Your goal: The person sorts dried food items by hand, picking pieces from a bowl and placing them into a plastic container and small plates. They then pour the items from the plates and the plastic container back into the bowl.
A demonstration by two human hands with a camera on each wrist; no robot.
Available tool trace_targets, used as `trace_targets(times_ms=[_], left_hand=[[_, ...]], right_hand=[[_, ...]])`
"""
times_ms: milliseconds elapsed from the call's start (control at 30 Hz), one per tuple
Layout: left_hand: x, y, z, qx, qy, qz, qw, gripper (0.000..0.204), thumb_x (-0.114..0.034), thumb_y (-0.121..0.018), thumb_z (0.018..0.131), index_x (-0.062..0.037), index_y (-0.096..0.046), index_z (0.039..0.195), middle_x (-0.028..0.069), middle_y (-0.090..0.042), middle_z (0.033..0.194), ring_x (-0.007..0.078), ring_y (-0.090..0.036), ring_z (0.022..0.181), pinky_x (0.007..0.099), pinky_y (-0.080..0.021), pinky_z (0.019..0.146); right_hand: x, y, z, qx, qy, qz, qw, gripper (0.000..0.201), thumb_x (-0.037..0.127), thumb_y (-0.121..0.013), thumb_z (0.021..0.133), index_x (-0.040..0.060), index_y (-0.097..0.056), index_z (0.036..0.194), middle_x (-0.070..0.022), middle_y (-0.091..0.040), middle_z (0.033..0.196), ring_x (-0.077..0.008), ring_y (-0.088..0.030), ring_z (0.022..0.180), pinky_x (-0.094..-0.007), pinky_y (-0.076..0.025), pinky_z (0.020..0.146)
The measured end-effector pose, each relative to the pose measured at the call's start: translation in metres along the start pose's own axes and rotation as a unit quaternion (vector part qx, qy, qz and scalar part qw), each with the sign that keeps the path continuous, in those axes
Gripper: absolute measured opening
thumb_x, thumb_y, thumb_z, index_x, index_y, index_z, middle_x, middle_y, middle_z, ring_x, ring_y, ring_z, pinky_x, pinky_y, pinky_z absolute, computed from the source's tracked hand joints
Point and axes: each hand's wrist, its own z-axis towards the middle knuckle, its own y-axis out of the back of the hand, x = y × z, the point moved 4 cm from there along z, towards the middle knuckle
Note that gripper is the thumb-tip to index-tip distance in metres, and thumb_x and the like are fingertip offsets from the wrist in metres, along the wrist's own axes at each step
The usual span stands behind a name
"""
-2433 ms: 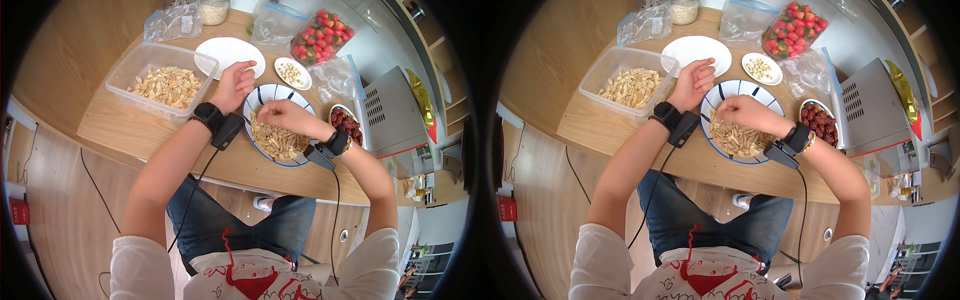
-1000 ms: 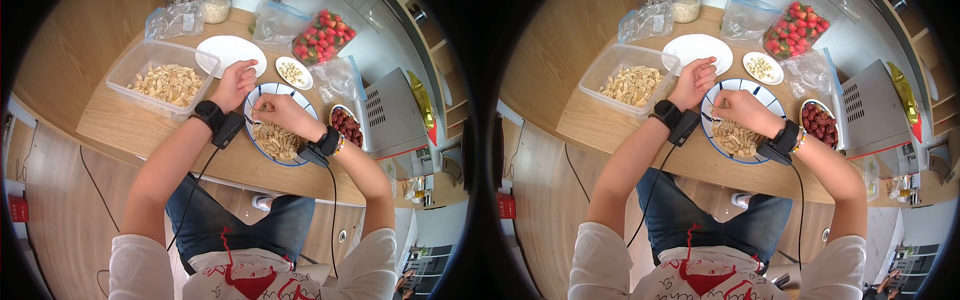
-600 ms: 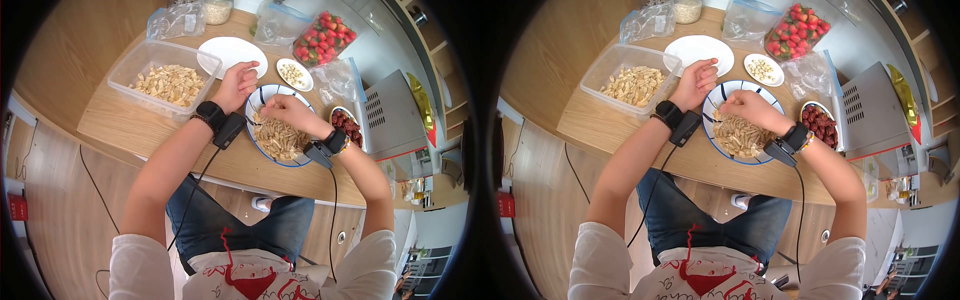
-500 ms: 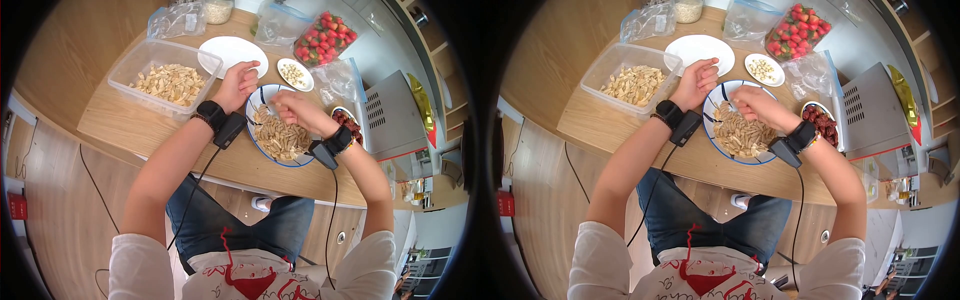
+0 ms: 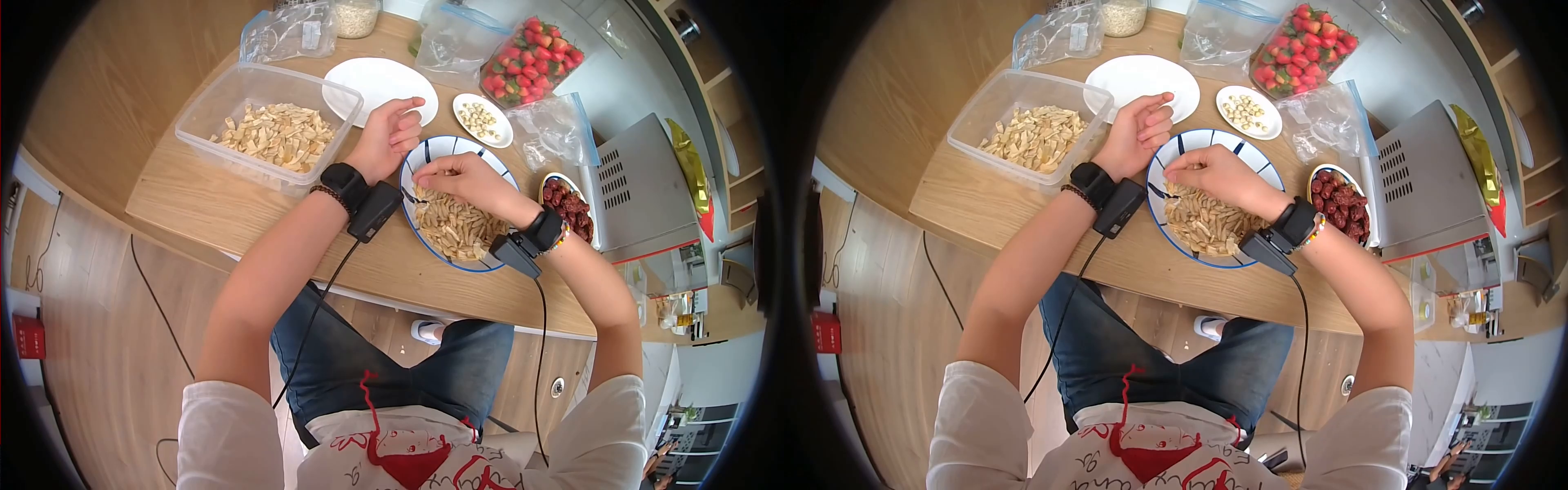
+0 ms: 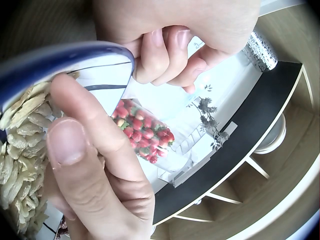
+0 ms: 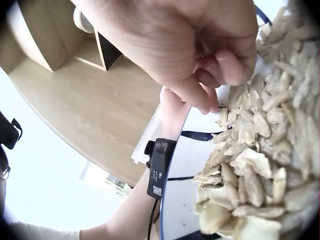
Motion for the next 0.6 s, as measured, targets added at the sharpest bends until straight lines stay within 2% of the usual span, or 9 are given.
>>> trace_targets(times_ms=[100, 200, 300, 400, 533, 600], left_hand=[[0.000, 0.000, 0.000, 0.000, 0.000, -0.001, 1.000, 0.016, -0.016, -0.046, 0.092, -0.0026, -0.050, 0.101, -0.0047, -0.034, 0.058, 0.0046, -0.025, 0.043, 0.0189, -0.022, 0.040], [0.000, -0.001, -0.001, -0.003, -0.003, 0.003, 1.000, 0.017, -0.016, -0.047, 0.091, -0.0020, -0.050, 0.101, -0.0047, -0.034, 0.058, 0.0045, -0.026, 0.043, 0.0189, -0.022, 0.040], [0.000, -0.002, -0.001, -0.003, -0.005, 0.008, 1.000, 0.019, -0.015, -0.047, 0.091, -0.0010, -0.050, 0.103, -0.0048, -0.034, 0.058, 0.0044, -0.026, 0.043, 0.0188, -0.022, 0.040], [-0.001, -0.002, -0.001, -0.006, -0.007, 0.017, 1.000, 0.020, -0.015, -0.047, 0.091, -0.0001, -0.049, 0.105, -0.0048, -0.035, 0.058, 0.0044, -0.027, 0.043, 0.0188, -0.022, 0.039], [-0.001, -0.002, -0.001, -0.012, -0.012, 0.045, 0.999, 0.026, -0.019, -0.049, 0.088, -0.0002, -0.049, 0.106, -0.0053, -0.032, 0.060, 0.0042, -0.025, 0.045, 0.0190, -0.020, 0.040], [-0.001, -0.002, -0.001, -0.010, -0.007, 0.026, 1.000, 0.023, -0.016, -0.048, 0.090, 0.0004, -0.049, 0.106, -0.0050, -0.034, 0.059, 0.0043, -0.026, 0.043, 0.0189, -0.021, 0.039]], right_hand=[[-0.006, 0.004, 0.007, -0.021, 0.111, -0.097, 0.989, 0.018, 0.018, -0.068, 0.081, 0.0055, -0.067, 0.094, 0.0024, -0.057, 0.072, -0.0055, -0.042, 0.061, -0.0217, -0.037, 0.055], [-0.003, 0.004, 0.006, -0.046, 0.157, -0.148, 0.975, 0.022, 0.016, -0.071, 0.076, 0.0044, -0.067, 0.094, -0.0003, -0.060, 0.076, -0.0083, -0.044, 0.066, -0.0238, -0.039, 0.061], [0.001, 0.003, 0.003, -0.041, 0.144, -0.167, 0.975, 0.022, 0.016, -0.072, 0.074, 0.0040, -0.066, 0.091, -0.0020, -0.061, 0.078, -0.0113, -0.046, 0.069, -0.0253, -0.040, 0.064], [0.000, 0.001, 0.005, -0.042, 0.193, -0.185, 0.963, 0.021, 0.017, -0.073, 0.074, 0.0036, -0.065, 0.089, -0.0034, -0.062, 0.077, -0.0128, -0.048, 0.068, -0.0260, -0.041, 0.065], [0.003, 0.000, 0.008, 0.002, 0.120, -0.167, 0.979, 0.020, 0.017, -0.073, 0.074, 0.0034, -0.064, 0.087, -0.0035, -0.062, 0.075, -0.0117, -0.049, 0.068, -0.0263, -0.041, 0.065], [-0.003, 0.001, 0.013, 0.025, 0.092, -0.131, 0.987, 0.020, 0.017, -0.073, 0.075, 0.0034, -0.063, 0.085, -0.0024, -0.062, 0.073, -0.0100, -0.050, 0.068, -0.0254, -0.042, 0.065]])
